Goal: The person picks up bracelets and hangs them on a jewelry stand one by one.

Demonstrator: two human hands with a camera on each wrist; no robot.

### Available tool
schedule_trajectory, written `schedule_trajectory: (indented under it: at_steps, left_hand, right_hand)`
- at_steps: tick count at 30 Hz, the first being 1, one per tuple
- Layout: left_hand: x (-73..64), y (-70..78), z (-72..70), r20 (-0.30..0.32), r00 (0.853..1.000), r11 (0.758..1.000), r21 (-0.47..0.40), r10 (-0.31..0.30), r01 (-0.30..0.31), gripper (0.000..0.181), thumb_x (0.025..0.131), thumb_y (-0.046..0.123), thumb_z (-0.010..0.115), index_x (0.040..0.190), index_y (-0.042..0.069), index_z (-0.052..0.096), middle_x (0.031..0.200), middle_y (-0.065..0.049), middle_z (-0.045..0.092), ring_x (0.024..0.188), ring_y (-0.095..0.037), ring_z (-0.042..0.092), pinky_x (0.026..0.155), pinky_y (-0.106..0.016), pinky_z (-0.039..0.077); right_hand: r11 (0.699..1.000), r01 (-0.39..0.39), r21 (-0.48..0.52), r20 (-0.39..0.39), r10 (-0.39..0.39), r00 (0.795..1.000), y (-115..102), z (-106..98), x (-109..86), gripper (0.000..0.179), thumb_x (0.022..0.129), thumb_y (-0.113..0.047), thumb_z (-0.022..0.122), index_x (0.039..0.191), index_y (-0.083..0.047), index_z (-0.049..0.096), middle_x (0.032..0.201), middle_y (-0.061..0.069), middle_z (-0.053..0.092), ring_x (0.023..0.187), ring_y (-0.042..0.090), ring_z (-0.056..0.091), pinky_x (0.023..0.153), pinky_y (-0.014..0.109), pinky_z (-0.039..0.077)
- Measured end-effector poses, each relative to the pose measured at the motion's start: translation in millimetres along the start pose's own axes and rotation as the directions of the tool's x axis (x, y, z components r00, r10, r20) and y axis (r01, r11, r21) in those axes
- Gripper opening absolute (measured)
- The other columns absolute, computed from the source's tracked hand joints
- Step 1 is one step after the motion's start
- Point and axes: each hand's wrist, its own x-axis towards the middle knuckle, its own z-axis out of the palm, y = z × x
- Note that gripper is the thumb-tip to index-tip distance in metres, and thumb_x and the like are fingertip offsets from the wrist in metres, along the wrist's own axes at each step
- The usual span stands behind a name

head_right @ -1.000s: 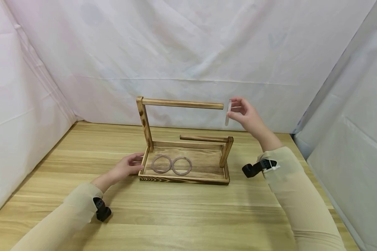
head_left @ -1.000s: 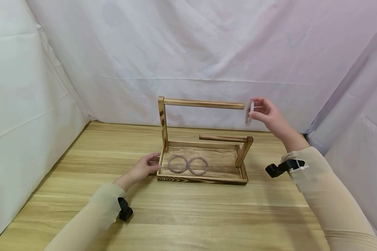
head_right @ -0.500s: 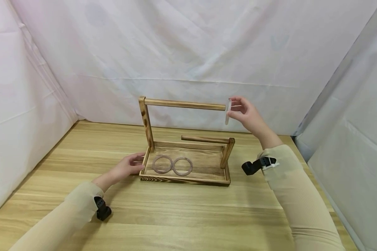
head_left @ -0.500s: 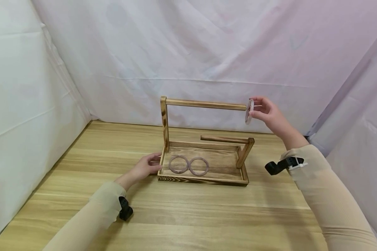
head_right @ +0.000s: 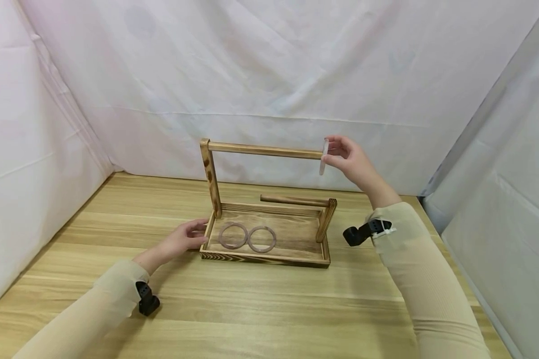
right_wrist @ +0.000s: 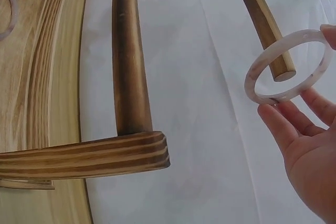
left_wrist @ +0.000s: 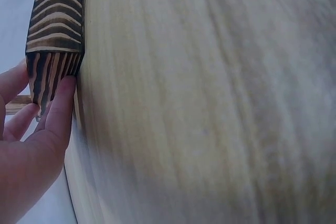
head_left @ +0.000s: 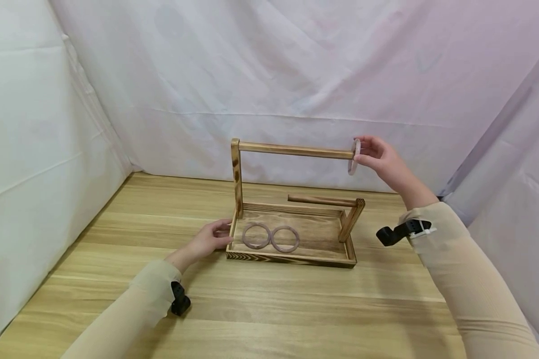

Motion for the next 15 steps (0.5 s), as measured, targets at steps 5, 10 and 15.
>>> schedule_trajectory:
  at_steps: [5,10,15]
  left_hand:
    - [0.0,-0.2,0.3,-0.002,1.0,1.0,-0.013,-0.003,0.003,0.059,0.092,0.002,0.055,0.142,-0.01,0.026,0.134,-0.034,0.041,0.125,-0.046,0.043,0.099,-0.041,0.049]
    - [-0.2,-0.8,0.5,-0.005,1.0,1.0,-0.004,0.003,-0.003,0.059,0.092,0.003,0.055,0.142,-0.01,0.027,0.133,-0.034,0.042,0.124,-0.046,0.044,0.099,-0.041,0.049]
    - [0.0,-1.4,1.4,-0.001,1.0,1.0,0.017,0.007,-0.007,0.059,0.092,0.005,0.055,0.142,-0.009,0.028,0.133,-0.034,0.043,0.124,-0.046,0.045,0.099,-0.042,0.049]
  right_hand:
    - [1.0,0.019,0.017,0.014,-0.019,1.0,-1.2,0.0,5.0,0.032,0.094,-0.012,0.054,0.125,-0.014,0.045,0.109,-0.008,0.052,0.1,-0.002,0.051,0.084,0.008,0.043]
    - [0.998,0.04,0.042,0.043,-0.042,0.998,-2.9,-0.4,8.6,0.031,0.094,-0.012,0.054,0.123,-0.016,0.044,0.108,-0.007,0.052,0.099,-0.001,0.052,0.083,0.009,0.043]
    - [0.996,0.072,0.057,0.057,-0.075,0.996,-4.8,-0.5,10.7,0.028,0.093,-0.01,0.054,0.119,-0.02,0.047,0.106,-0.006,0.054,0.095,0.001,0.054,0.081,0.01,0.046]
